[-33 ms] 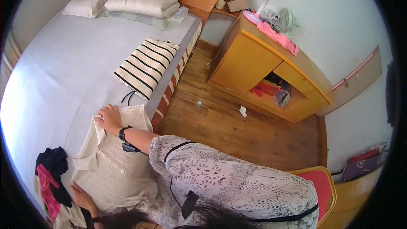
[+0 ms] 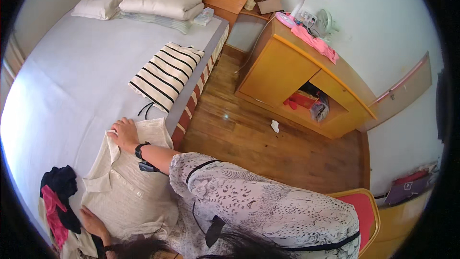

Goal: The person is folding various items of clothing on a bed.

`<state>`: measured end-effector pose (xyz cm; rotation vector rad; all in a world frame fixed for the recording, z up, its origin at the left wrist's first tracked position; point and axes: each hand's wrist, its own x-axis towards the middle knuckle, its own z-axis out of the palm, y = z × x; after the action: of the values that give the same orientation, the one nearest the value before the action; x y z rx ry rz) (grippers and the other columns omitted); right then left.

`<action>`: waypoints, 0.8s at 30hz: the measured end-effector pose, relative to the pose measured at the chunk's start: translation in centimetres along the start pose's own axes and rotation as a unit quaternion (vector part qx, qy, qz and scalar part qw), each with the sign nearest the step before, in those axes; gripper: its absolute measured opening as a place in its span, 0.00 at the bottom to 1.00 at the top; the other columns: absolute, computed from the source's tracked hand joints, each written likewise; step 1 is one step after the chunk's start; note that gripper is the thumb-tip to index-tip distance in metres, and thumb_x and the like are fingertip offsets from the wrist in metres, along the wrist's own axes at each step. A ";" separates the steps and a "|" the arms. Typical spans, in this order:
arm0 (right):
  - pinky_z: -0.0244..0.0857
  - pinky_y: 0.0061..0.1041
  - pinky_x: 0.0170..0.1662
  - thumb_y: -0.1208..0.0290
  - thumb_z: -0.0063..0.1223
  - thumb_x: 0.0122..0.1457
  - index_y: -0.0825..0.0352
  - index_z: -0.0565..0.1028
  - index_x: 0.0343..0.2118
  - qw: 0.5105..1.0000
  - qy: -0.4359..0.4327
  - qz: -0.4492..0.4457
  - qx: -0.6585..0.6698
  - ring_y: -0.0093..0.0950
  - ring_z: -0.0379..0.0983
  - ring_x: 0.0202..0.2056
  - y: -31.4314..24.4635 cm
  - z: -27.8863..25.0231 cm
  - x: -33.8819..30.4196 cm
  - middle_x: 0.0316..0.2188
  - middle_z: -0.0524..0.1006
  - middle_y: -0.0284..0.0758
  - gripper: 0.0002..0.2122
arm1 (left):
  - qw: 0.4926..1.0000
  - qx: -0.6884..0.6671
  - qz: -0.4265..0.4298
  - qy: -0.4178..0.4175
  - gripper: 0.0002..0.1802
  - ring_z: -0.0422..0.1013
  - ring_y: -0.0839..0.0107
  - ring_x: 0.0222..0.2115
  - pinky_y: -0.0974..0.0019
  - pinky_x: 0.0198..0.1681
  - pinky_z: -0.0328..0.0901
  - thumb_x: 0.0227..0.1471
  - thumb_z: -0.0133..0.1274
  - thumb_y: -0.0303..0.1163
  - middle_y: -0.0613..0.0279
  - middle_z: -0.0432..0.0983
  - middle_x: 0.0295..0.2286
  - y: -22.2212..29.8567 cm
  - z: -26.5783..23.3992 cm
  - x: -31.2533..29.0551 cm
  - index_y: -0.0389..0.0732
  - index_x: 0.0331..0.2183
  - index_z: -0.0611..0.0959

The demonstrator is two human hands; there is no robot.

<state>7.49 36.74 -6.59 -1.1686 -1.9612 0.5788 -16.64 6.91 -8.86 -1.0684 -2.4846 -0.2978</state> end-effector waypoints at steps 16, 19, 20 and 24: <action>0.55 0.34 0.41 0.59 0.58 0.47 0.62 0.75 0.25 0.999 0.031 -0.015 -0.003 0.33 0.64 0.38 1.5 2.4 -0.2 0.25 0.73 0.32 0.11 | 0.999 -0.025 -0.031 0.000 0.21 0.71 0.46 0.22 0.51 0.24 0.63 0.59 0.38 0.45 0.44 0.74 0.21 1.9 -2.2 -0.5 0.38 0.30 0.78; 0.57 0.39 0.39 0.57 0.58 0.46 0.61 0.76 0.25 1.000 -0.027 0.000 0.006 0.37 0.66 0.36 1.3 3.4 -0.2 0.27 0.74 0.37 0.12 | 0.995 -0.049 -0.074 -0.037 0.21 0.70 0.46 0.22 0.50 0.23 0.62 0.59 0.39 0.46 0.44 0.73 0.21 1.2 -2.2 -0.6 0.39 0.29 0.77; 0.57 0.38 0.39 0.56 0.58 0.45 0.61 0.75 0.25 1.000 0.003 -0.005 -0.002 0.37 0.66 0.36 2.1 3.4 0.1 0.25 0.75 0.35 0.13 | 0.995 -0.048 -0.075 -0.044 0.21 0.70 0.46 0.21 0.50 0.22 0.61 0.58 0.39 0.46 0.43 0.73 0.20 1.1 -0.7 -0.2 0.39 0.28 0.77; 0.55 0.35 0.42 0.54 0.56 0.49 0.60 0.76 0.27 0.999 0.002 -0.023 -0.037 0.33 0.65 0.37 2.7 4.1 0.3 0.25 0.74 0.31 0.13 | 0.996 -0.024 -0.071 -0.055 0.20 0.70 0.47 0.21 0.50 0.22 0.62 0.57 0.40 0.46 0.47 0.73 0.19 1.0 0.4 0.8 0.41 0.26 0.75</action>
<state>5.57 38.34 -10.83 -1.1669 -2.0160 0.4833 -16.51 8.29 -8.80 -0.9508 -2.6708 -0.3513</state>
